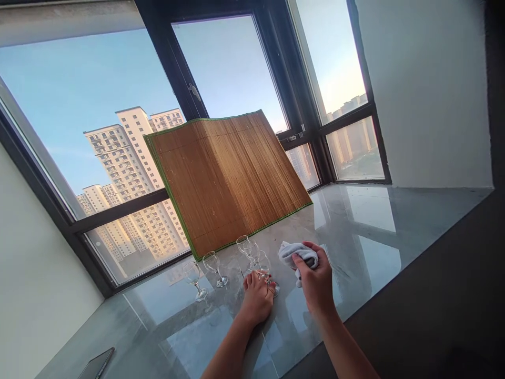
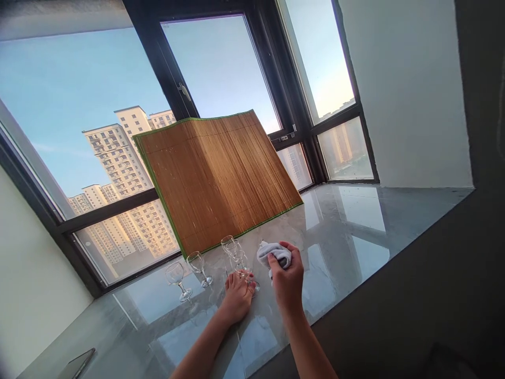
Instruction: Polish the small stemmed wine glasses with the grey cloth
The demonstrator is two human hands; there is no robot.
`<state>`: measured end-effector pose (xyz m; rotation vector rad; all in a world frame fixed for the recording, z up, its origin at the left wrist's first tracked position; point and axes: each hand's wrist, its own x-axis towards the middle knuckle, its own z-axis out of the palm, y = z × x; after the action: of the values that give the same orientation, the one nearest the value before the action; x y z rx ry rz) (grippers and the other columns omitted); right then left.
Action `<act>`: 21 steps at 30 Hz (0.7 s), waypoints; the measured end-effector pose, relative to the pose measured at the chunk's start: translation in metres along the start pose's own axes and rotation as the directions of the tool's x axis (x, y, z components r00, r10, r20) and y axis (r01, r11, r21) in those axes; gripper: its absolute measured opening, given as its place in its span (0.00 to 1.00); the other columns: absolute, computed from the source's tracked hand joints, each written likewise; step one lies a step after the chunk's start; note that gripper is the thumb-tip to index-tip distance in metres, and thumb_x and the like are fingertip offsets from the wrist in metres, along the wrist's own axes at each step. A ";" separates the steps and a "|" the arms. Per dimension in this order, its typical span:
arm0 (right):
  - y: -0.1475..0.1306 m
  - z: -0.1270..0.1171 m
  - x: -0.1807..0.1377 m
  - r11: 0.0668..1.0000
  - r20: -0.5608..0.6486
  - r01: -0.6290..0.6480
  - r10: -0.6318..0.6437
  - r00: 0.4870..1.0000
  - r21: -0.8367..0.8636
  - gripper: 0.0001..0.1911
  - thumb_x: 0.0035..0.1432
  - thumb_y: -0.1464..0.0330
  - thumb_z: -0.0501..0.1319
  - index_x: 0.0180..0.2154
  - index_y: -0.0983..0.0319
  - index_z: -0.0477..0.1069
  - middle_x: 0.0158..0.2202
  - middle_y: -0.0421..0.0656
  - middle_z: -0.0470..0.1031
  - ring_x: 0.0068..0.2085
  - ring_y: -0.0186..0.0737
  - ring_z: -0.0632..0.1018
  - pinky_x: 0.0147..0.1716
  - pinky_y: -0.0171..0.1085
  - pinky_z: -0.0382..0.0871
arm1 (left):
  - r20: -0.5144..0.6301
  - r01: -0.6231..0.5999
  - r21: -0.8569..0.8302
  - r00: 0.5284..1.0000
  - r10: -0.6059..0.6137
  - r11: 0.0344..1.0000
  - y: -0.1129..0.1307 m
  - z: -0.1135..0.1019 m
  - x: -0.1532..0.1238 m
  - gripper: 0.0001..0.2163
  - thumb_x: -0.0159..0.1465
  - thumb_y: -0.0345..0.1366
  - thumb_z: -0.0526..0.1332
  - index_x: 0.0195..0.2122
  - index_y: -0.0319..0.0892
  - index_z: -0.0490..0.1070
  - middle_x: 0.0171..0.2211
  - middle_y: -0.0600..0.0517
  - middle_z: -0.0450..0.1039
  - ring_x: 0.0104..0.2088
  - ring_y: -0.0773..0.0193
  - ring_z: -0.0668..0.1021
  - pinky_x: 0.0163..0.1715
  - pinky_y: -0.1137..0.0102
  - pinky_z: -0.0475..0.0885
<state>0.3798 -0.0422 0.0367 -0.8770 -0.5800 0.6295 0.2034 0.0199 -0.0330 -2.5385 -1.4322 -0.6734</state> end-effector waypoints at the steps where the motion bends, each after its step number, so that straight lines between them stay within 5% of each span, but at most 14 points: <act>1: 0.000 0.000 0.000 1.000 0.003 -0.004 0.004 1.000 0.000 0.24 0.48 0.59 0.69 0.45 0.61 0.70 0.38 0.42 0.74 0.32 0.38 0.75 0.29 0.34 0.70 | 0.005 0.045 -0.010 0.999 -0.045 0.999 0.002 -0.003 0.000 0.18 0.69 0.41 0.50 0.55 0.45 0.71 0.53 0.41 0.68 0.54 0.47 0.67 0.57 0.47 0.57; 6: 0.001 0.000 0.001 1.000 0.005 -0.004 0.004 1.000 -0.006 0.24 0.47 0.59 0.69 0.44 0.61 0.70 0.37 0.42 0.75 0.33 0.39 0.75 0.30 0.35 0.71 | 0.082 0.141 0.004 0.987 -0.141 0.990 0.009 -0.014 -0.002 0.20 0.68 0.47 0.51 0.57 0.50 0.71 0.54 0.41 0.68 0.56 0.44 0.66 0.60 0.43 0.51; 21: -0.002 0.004 -0.005 0.999 0.044 -0.005 0.006 0.999 -0.036 0.23 0.47 0.58 0.69 0.44 0.61 0.71 0.36 0.42 0.75 0.32 0.38 0.74 0.27 0.34 0.69 | 0.118 0.145 0.033 0.982 -0.148 0.989 -0.005 -0.024 -0.006 0.21 0.66 0.45 0.53 0.59 0.47 0.70 0.59 0.42 0.67 0.60 0.42 0.64 0.61 0.44 0.49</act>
<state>0.3746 -0.0445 0.0390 -0.9007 -0.6307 0.6461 0.1888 0.0098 -0.0149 -2.5122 -1.6692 -0.5276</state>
